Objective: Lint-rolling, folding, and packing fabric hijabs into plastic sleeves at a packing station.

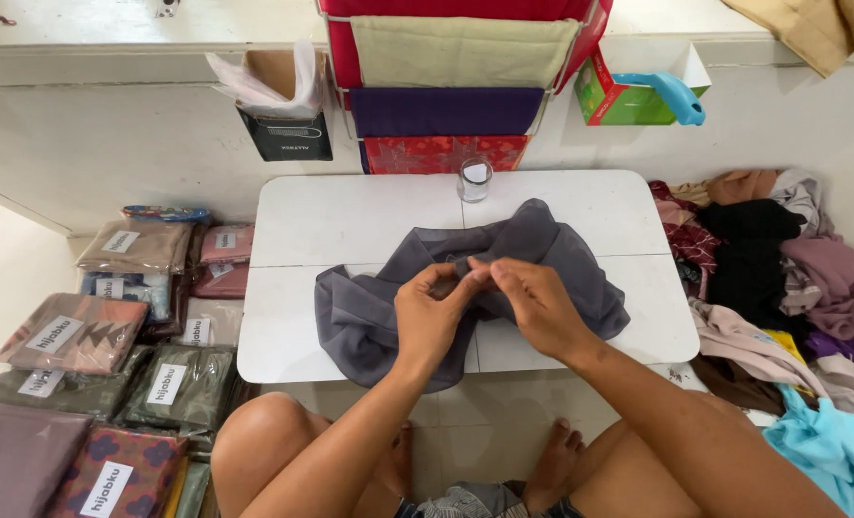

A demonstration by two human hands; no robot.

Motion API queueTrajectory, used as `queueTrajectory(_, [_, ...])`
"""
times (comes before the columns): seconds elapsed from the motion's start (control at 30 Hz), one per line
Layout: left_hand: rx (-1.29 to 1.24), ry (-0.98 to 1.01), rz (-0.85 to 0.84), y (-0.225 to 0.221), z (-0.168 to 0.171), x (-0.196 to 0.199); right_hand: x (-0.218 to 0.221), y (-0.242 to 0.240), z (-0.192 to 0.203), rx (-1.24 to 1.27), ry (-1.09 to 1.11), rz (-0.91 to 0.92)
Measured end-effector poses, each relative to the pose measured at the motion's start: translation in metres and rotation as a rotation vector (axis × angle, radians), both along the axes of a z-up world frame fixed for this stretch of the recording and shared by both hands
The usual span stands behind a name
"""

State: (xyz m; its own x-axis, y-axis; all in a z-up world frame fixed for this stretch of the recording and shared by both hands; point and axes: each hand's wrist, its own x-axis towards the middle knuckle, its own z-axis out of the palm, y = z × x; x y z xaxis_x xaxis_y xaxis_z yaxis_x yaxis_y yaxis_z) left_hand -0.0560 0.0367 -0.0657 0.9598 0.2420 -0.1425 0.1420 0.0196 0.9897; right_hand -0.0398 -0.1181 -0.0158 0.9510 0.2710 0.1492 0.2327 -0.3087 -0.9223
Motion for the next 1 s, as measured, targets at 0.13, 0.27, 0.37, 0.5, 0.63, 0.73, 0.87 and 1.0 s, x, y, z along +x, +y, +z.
queueTrajectory(0.13, [0.072,-0.019,-0.031,0.008,-0.015,0.003,0.006,-0.018,-0.023,0.143,0.115,0.241])
queueTrajectory(0.27, [0.165,-0.138,-0.039,0.014,0.008,-0.014,0.024,-0.041,-0.025,0.102,0.061,0.167])
queueTrajectory(0.37, [0.56,-0.581,-0.049,0.019,0.027,-0.032,0.037,-0.052,-0.027,-0.028,-0.234,0.049])
queueTrajectory(0.5, [0.723,-0.811,-0.159,0.021,0.045,-0.059,0.028,-0.042,-0.02,0.013,-0.178,0.296])
queueTrajectory(0.63, [0.732,-0.908,-0.23,0.023,0.045,-0.076,0.023,-0.037,-0.016,-0.027,0.033,0.578])
queueTrajectory(0.73, [0.759,-0.981,-0.254,0.031,0.044,-0.076,0.024,-0.036,-0.024,-0.139,0.19,0.633])
queueTrajectory(0.87, [0.69,-1.028,-0.407,0.047,0.066,-0.083,0.025,-0.03,-0.033,-0.398,0.332,0.63])
queueTrajectory(1.0, [0.509,-0.875,-0.699,0.063,0.128,-0.099,0.038,-0.03,-0.065,-0.785,0.369,0.657])
